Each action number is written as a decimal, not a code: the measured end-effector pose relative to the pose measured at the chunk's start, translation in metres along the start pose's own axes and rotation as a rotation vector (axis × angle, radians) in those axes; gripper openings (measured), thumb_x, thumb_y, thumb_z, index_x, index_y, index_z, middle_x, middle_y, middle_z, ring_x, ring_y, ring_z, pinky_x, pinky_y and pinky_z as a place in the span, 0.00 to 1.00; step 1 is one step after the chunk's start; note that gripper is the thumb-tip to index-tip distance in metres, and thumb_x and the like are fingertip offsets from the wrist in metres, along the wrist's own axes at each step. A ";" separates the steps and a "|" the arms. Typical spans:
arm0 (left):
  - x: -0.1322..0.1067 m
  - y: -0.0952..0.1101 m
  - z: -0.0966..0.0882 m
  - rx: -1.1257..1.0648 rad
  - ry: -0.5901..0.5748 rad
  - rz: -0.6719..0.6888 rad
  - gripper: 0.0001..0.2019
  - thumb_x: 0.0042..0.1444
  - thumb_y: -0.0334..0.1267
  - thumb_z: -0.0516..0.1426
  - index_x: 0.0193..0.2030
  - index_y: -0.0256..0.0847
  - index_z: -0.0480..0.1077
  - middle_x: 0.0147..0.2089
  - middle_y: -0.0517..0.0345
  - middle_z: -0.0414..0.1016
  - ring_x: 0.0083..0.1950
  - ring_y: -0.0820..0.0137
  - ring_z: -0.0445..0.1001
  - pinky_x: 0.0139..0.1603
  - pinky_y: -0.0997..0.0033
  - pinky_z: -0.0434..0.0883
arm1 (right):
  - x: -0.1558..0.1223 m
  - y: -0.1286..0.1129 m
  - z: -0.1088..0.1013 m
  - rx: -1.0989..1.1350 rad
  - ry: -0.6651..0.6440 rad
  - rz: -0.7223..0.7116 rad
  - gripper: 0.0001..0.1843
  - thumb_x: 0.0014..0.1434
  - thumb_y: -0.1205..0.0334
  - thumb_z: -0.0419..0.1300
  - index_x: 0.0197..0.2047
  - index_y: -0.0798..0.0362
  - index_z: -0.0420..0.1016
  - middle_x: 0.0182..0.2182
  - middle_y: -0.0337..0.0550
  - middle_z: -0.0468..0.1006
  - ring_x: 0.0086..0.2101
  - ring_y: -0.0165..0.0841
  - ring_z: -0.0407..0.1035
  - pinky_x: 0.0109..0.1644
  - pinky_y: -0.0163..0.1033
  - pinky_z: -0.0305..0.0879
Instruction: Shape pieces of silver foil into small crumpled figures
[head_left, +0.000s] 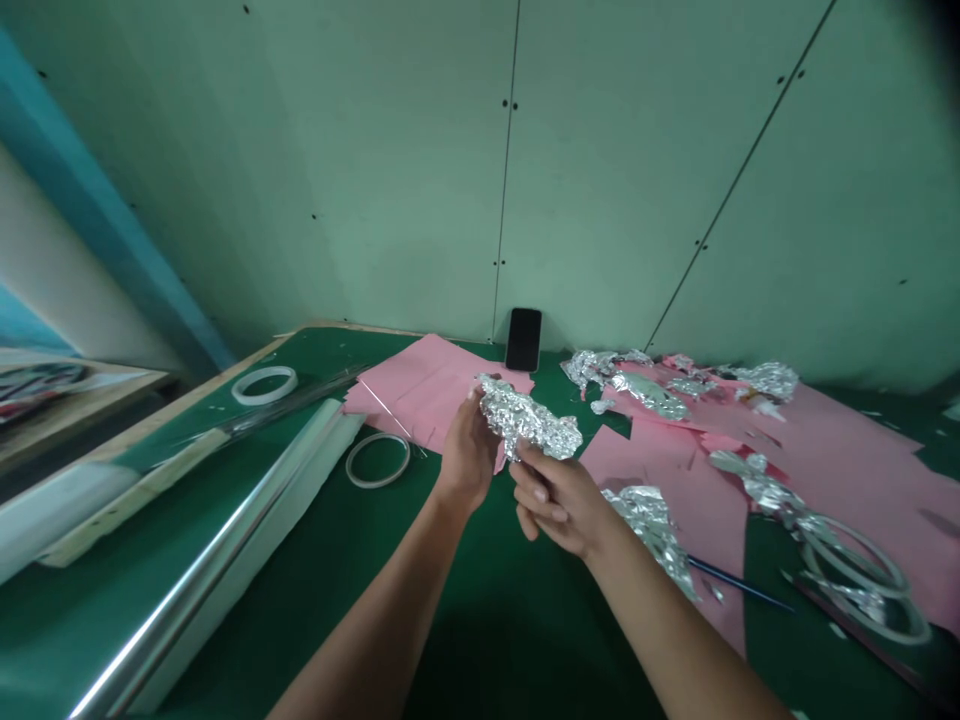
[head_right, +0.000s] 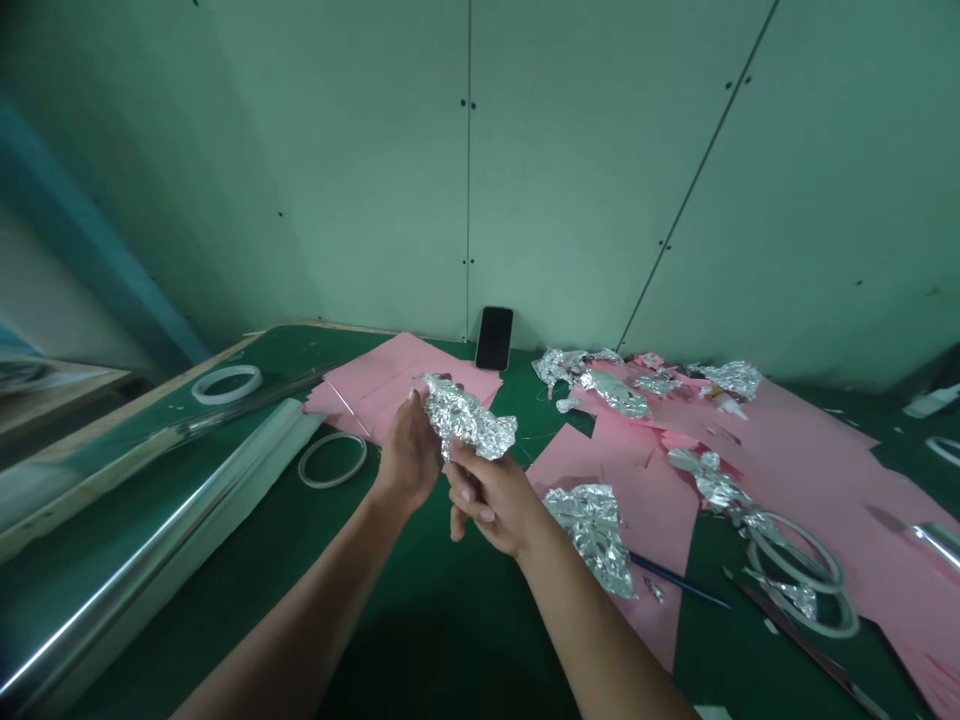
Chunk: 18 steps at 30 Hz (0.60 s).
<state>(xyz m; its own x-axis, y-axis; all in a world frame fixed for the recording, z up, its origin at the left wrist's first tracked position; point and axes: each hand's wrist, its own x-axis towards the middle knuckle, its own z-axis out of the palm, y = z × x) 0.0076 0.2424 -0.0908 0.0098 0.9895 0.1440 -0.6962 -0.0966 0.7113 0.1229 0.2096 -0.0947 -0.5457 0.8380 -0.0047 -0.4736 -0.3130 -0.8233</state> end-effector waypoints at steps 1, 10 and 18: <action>0.000 0.000 0.000 0.015 -0.034 -0.003 0.17 0.57 0.50 0.56 0.46 0.41 0.71 0.44 0.53 0.74 0.50 0.62 0.72 0.50 0.65 0.68 | 0.000 -0.001 0.000 -0.107 0.056 -0.033 0.16 0.58 0.48 0.61 0.30 0.53 0.67 0.12 0.24 0.62 0.09 0.19 0.44 0.17 0.32 0.70; 0.006 0.003 -0.003 -0.127 0.178 -0.041 0.12 0.51 0.42 0.61 0.41 0.41 0.71 0.38 0.57 0.73 0.37 0.69 0.73 0.40 0.69 0.69 | -0.002 -0.007 -0.010 -0.805 0.070 0.034 0.29 0.51 0.56 0.67 0.55 0.53 0.67 0.14 0.32 0.73 0.15 0.29 0.67 0.17 0.30 0.65; 0.009 0.006 -0.012 0.007 0.133 0.195 0.09 0.54 0.44 0.60 0.33 0.41 0.72 0.36 0.58 0.71 0.36 0.73 0.70 0.38 0.74 0.67 | -0.003 -0.001 -0.002 -0.072 -0.116 0.006 0.18 0.56 0.46 0.61 0.34 0.51 0.63 0.10 0.21 0.63 0.08 0.19 0.42 0.16 0.34 0.70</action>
<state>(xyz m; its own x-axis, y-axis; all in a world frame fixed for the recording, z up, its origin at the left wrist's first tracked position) -0.0052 0.2518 -0.0929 -0.2197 0.9574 0.1872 -0.6708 -0.2876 0.6836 0.1265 0.2089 -0.0949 -0.6269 0.7773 0.0525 -0.4215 -0.2817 -0.8619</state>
